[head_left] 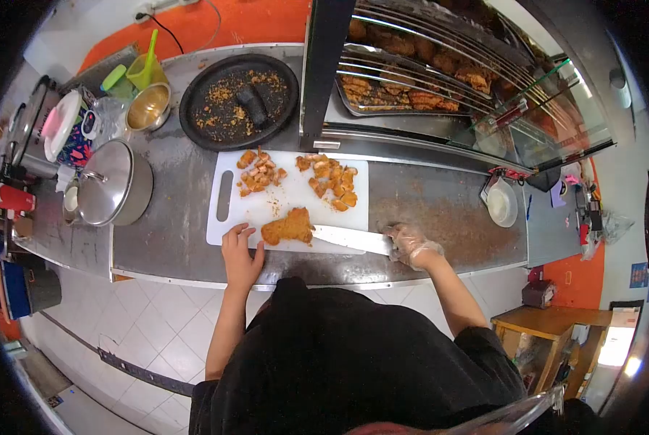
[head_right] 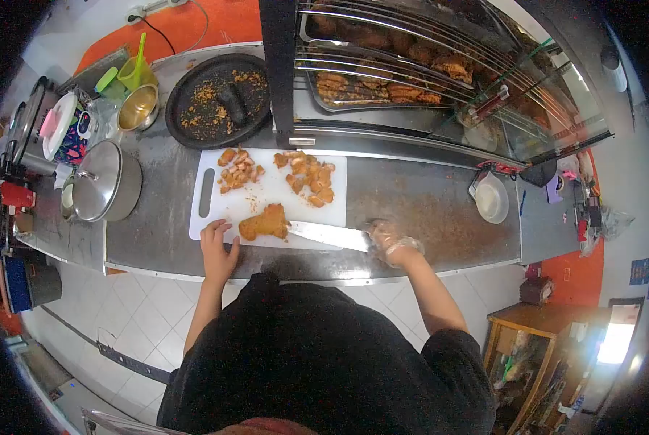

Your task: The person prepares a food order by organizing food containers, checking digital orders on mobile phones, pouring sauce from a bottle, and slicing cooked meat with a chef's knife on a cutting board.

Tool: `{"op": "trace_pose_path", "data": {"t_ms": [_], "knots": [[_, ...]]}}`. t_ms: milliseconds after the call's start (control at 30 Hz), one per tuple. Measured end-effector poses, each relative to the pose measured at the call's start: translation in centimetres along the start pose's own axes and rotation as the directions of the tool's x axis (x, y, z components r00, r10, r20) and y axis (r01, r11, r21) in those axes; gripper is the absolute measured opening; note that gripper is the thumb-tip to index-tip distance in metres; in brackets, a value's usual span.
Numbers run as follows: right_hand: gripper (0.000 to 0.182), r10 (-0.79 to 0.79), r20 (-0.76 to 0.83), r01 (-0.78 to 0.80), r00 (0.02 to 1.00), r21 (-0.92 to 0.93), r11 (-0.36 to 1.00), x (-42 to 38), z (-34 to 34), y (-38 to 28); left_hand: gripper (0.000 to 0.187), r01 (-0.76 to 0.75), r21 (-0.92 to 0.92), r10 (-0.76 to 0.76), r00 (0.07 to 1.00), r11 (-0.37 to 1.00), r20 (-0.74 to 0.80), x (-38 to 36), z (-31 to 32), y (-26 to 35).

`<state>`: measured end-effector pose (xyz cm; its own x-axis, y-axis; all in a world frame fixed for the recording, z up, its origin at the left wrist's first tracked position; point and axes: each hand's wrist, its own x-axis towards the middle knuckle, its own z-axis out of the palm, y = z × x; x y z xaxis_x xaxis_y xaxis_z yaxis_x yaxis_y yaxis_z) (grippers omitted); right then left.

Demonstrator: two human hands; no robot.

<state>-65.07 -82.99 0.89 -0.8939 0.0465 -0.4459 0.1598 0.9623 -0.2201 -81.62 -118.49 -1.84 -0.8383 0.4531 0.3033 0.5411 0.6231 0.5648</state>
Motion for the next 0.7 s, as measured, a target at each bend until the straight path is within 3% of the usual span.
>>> {"op": "trace_pose_path", "data": {"t_ms": [167, 233, 300, 367, 433, 500, 533, 567, 633, 700], "knots": [[0.058, 0.103, 0.124, -0.095, 0.987, -0.067, 0.993, -1.4, 3.2, 2.2, 0.032, 0.038, -0.011, -0.038, 0.999, 0.999, 0.004, -0.2, 0.6, -0.6], [0.059, 0.197, 0.131, -0.22, 0.972, 0.192, 0.956, -3.3, 2.4, 1.8, 0.034, 0.038, -0.04, -0.037, 0.999, 0.998, 0.031, 0.1, 0.7, -0.3], [0.059, 0.176, 0.124, -0.195, 0.977, 0.163, 0.967, -4.8, -0.3, 1.2, 0.036, 0.066, 0.024, -0.067, 0.994, 0.998, 0.091, 0.3, 0.6, 0.7], [0.071, 0.204, 0.352, -0.274, 0.913, 0.16, 0.948, -6.3, -4.3, 0.4, 0.038, 0.09, 0.087, -0.102, 0.983, 0.992, 0.15, 0.2, 1.1, 0.9], [0.067, 0.207, 0.336, -0.284, 0.919, 0.197, 0.938, -6.9, -5.9, 0.2, 0.045, 0.148, 0.047, -0.152, 0.984, 0.988, 0.095, 0.1, 2.3, 0.6], [0.067, 0.322, 0.36, -0.439, 0.876, 0.316, 0.841, -7.0, -7.0, 0.0, 0.047, 0.127, 0.041, -0.131, 0.985, 0.991, 0.112, 0.6, 2.3, -0.3], [0.055, 0.323, 0.218, -0.389, 0.921, 0.461, 0.798, -7.3, -7.4, -0.8, 0.05, 0.109, 0.035, -0.112, 0.986, 0.993, 0.124, 1.1, 2.2, -0.7], [0.055, 0.327, 0.221, -0.394, 0.919, 0.46, 0.796, -6.7, -7.2, -1.6, 0.05, 0.108, 0.031, -0.111, 0.985, 0.994, 0.128, 1.7, 2.0, -1.2], [0.022, 0.208, -0.014, -0.191, 0.978, 0.346, 0.919, -4.5, -6.4, -3.6, 0.051, -0.043, -0.005, 0.043, 0.978, 0.999, 0.206, 2.5, 1.5, -1.9], [0.02, 0.049, -0.138, -0.031, 0.989, 0.129, 0.991, -2.3, -4.4, -6.1, 0.05, -0.083, -0.007, 0.082, 0.975, 0.997, 0.207, 3.1, 0.6, -1.3]]}}
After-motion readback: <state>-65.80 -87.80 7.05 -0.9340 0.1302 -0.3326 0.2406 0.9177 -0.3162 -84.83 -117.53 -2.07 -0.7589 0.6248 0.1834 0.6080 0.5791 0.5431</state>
